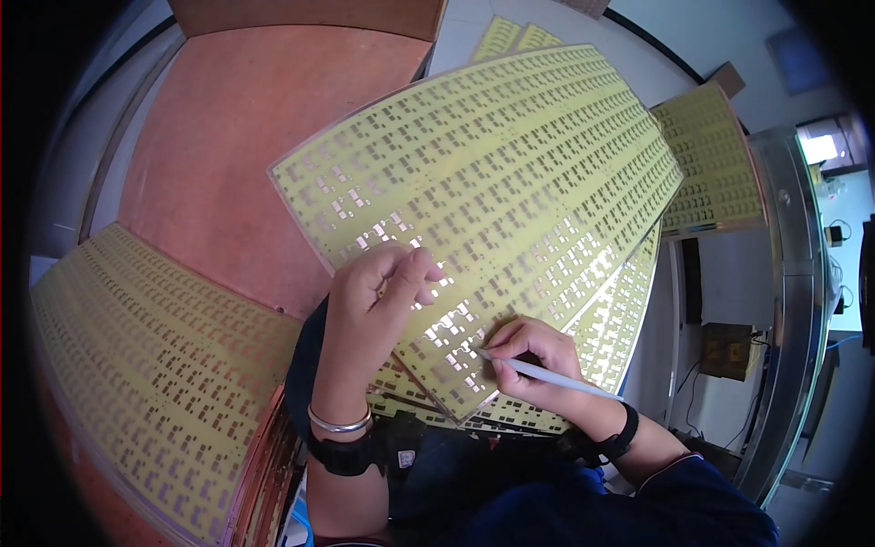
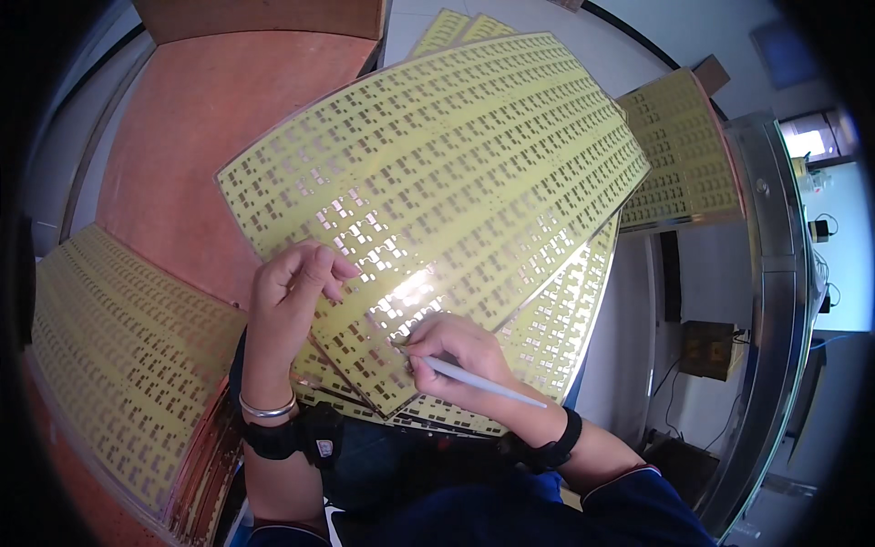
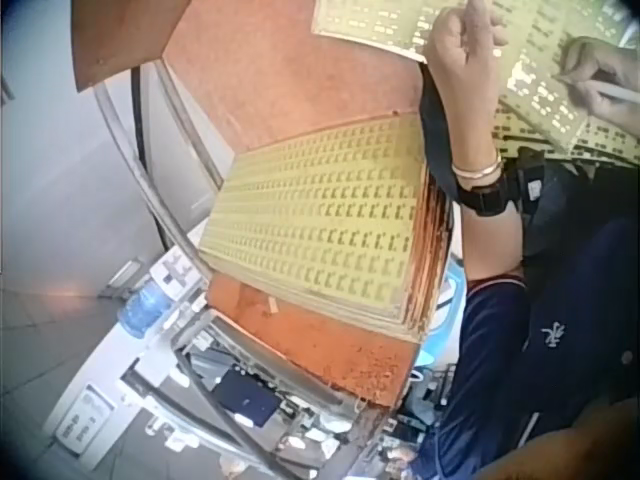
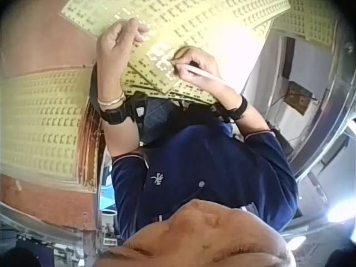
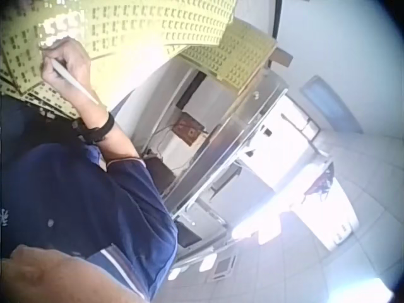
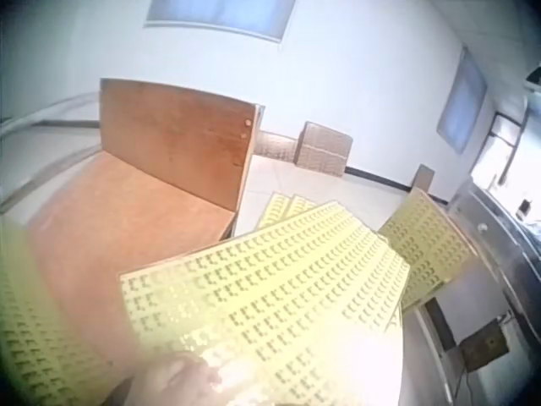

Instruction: Marking individual components on large printed circuit board panels with a pen.

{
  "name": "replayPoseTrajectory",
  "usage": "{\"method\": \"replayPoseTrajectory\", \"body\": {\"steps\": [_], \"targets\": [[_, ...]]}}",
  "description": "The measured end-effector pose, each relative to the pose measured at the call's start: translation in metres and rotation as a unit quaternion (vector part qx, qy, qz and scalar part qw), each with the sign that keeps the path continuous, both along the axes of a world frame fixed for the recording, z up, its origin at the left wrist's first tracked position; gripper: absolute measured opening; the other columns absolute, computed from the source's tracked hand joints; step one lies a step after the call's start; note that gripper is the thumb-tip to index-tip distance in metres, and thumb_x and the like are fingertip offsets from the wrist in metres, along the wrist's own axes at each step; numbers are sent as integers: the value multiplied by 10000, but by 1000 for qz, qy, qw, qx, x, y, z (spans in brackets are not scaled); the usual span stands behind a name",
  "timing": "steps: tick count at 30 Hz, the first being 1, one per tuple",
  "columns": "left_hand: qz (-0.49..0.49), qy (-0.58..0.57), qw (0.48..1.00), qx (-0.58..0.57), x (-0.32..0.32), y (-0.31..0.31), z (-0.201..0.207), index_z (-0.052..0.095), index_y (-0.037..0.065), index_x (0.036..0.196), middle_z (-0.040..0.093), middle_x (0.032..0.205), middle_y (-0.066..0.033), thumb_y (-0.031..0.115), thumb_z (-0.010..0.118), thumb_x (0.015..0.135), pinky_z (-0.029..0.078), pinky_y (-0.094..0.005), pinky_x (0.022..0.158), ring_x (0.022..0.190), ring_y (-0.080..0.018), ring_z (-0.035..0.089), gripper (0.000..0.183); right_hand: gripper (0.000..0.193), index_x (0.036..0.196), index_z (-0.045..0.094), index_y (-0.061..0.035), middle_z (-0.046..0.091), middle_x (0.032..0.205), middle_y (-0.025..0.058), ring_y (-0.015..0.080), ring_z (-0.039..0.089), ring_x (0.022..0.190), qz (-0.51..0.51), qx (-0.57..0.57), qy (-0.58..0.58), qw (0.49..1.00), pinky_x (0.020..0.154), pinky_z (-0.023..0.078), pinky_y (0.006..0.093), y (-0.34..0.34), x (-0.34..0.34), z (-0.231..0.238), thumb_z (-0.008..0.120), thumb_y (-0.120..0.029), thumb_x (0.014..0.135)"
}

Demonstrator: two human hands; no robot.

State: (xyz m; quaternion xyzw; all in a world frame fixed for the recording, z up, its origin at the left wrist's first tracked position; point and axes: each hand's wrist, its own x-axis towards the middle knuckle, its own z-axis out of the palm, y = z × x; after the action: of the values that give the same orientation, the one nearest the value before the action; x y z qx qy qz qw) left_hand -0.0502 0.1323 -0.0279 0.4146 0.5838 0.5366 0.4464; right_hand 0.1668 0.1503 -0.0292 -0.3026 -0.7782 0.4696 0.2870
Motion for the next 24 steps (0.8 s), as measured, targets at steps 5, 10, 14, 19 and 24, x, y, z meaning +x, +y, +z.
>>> {"method": "replayPoseTrajectory", "body": {"steps": [5,10,14,19,24], "targets": [[11,-11,1000,9,1,0,0,623,-22,768,586,620,-29,227,561,922,425,-213,570,599,-63,544,299,97,788,586,-47,625,795,91,206,618,691,-12,-8,2,1000,612,480,287,-2,0,-2,671,-34,745],[-6,-8,1000,0,0,0,3,623,-24,770,589,624,-30,246,564,921,430,-213,575,602,-62,547,315,93,789,589,-40,628,796,90,188,617,686,-3,-26,20,999,600,479,277,0,0,-1,668,-14,747],[-2,-10,1000,22,-1,0,-2,627,-21,774,591,626,-32,255,562,923,428,-216,571,601,-60,547,320,91,781,592,-40,630,783,93,194,618,687,6,-34,21,999,604,482,281,0,0,0,670,-10,744],[-5,0,1000,3,0,0,2,626,-25,776,613,649,-43,256,560,923,433,-222,570,600,-70,555,324,84,776,591,-41,630,763,94,207,620,683,13,-7,17,1000,606,488,289,1,-1,1,669,-23,749],[-4,-7,1000,5,1,0,2,621,-32,777,617,656,-45,248,561,922,434,-221,569,604,-71,559,321,85,779,588,-42,629,771,94,207,620,680,18,4,10,1000,605,489,291,2,1,0,668,-30,753]]}}
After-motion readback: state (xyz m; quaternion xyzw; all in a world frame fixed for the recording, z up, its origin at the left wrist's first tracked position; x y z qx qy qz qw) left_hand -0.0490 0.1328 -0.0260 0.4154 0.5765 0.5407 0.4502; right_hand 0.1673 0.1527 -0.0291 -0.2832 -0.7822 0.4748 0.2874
